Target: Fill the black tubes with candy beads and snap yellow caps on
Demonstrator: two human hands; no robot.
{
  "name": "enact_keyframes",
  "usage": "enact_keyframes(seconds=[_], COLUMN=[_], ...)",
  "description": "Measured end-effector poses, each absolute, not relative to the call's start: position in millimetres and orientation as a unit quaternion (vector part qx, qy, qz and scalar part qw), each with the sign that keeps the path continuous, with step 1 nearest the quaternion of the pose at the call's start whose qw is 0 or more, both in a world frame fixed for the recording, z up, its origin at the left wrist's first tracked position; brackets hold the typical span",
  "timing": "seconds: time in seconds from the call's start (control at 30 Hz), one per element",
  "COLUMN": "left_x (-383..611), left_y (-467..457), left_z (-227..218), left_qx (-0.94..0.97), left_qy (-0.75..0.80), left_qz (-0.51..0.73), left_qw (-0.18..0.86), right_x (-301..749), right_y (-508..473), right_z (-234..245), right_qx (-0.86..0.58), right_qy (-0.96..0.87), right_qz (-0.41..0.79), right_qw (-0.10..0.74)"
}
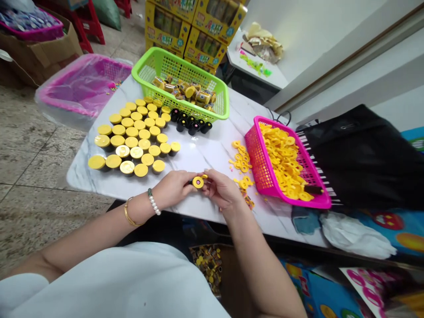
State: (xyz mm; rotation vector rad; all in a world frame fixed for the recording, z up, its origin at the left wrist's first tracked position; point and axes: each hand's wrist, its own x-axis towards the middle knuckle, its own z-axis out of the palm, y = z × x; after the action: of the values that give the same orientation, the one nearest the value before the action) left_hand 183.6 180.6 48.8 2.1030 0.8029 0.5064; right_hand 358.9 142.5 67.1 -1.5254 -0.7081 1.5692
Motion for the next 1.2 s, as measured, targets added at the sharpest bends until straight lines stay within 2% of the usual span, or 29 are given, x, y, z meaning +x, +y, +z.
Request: enact_keyframes(seconds=[0.13,0.27,0.33,0.47,0.63,0.9,1.07,1.2], left_x=[183.7,183.5,183.0,184.5,183.6,178.7,178.0,181.5], left_y=[181.7,178.2,174.5,167.6,154.4,152.0,151.8,153.6], left_z=[51.4,52.3,52.6,50.2,44.6,43.6,43.7,43.8], left_qx=[0.836,0.815,0.805,0.781,0.83,0.79,0.917,0.953], left_qy=[0.319,0.368,0.377,0.38,0.317,0.285,0.155,0.121], left_qz=[0.169,0.163,0.167,0.23,0.312,0.384,0.233,0.142], left_qw=[0.414,0.418,0.427,0.438,0.336,0.383,0.283,0.237], right_x=[361.1,350.3,344.7,339.3,326.4,317.5,320.0,302.4], right_y=[146.8,135.5,126.5,126.1,161.0,193.0,190.1,195.6], right_z=[79.4,84.2,80.9,67.3,58.7,56.2,68.2,67.6], right_qx=[-0.62,-0.67,-0.686,-0.666,-0.67,-0.637,-0.626,-0.608], right_qy=[-0.408,-0.53,-0.543,-0.536,-0.575,-0.52,-0.466,-0.449], right_qz=[0.599,0.466,0.425,0.45,0.345,0.454,0.542,0.552], right_qw=[0.301,0.232,0.232,0.257,0.319,0.344,0.312,0.353])
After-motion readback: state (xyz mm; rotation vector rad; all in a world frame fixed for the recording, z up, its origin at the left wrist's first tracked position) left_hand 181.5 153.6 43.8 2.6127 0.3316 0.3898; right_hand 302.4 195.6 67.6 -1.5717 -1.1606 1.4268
